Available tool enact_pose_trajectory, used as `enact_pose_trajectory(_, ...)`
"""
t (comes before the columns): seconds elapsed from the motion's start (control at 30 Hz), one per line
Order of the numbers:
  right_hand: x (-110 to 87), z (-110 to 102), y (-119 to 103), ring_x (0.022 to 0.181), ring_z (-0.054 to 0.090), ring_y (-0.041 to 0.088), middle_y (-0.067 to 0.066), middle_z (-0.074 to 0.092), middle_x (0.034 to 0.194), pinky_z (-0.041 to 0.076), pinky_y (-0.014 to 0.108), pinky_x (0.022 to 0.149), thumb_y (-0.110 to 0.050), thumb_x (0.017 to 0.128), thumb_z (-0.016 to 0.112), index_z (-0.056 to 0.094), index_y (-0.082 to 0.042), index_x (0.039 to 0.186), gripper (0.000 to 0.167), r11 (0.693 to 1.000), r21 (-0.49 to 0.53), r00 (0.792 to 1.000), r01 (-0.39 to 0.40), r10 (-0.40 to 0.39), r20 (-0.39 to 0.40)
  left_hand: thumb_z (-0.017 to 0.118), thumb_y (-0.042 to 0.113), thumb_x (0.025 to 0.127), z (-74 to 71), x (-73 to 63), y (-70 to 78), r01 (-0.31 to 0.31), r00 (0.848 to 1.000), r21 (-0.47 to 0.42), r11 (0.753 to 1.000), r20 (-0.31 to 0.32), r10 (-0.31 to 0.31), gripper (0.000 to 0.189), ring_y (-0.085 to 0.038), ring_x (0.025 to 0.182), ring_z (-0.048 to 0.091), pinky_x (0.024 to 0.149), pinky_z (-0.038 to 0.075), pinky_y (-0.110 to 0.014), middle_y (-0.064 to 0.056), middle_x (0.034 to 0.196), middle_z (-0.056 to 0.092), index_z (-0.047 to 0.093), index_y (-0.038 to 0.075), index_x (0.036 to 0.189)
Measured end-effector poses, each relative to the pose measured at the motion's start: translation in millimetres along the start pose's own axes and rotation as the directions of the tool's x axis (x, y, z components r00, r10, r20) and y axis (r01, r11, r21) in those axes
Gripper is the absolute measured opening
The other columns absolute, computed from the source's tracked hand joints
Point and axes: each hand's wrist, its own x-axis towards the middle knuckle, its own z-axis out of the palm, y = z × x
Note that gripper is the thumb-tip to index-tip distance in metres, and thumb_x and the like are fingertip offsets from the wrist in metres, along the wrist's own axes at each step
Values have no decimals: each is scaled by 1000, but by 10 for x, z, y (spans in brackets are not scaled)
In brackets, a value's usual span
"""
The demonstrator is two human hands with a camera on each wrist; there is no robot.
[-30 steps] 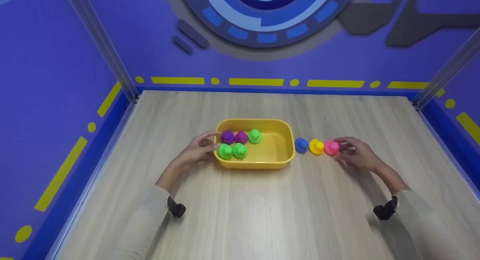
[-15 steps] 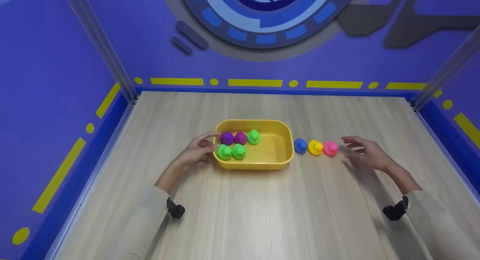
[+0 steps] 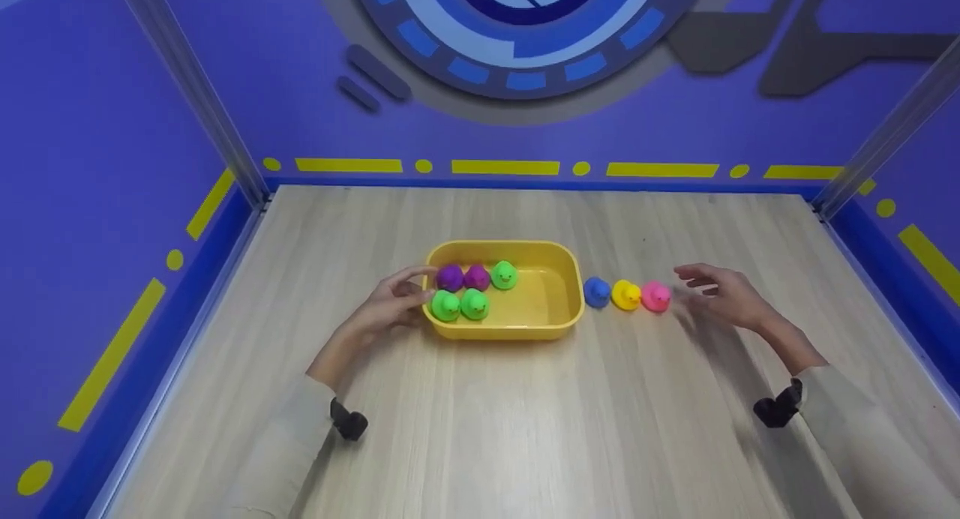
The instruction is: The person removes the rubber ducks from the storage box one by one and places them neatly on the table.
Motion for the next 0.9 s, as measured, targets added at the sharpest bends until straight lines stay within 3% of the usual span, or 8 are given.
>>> enact_pose_trajectory(0.27, 71, -24, -81, 122, 60, 47, 30, 59, 138, 50, 59, 101, 1, 98, 63, 54, 6, 140, 44, 999, 13, 999, -40, 40, -21, 71, 26, 97, 8, 3, 15, 10, 1000, 9, 1000, 4, -10, 54, -18, 91, 63, 78, 59, -32, -6, 113, 58, 53, 22, 148)
enact_pose_trajectory(0.43, 153, -10, -142, 119, 62, 46, 30, 61, 134, 53, 53, 99, 2, 96, 65, 57, 7, 136, 41, 1000, 13, 1000, -16, 17, -18, 71, 27, 98, -3, 11, -6, 2, 1000, 23, 1000, 7, -3, 54, -18, 90, 63, 78, 59, -32, -6, 113, 59, 53, 22, 149)
enact_pose_trajectory(0.9, 321, 85, -364, 121, 61, 47, 30, 60, 136, 51, 60, 101, 2, 96, 65, 59, 6, 135, 39, 998, 63, 1000, 1, -2, 18, 70, 28, 98, -19, 22, -30, -3, 1000, 20, 1000, 6, 3, 53, -16, 88, 64, 78, 60, -31, -5, 111, 59, 53, 23, 148)
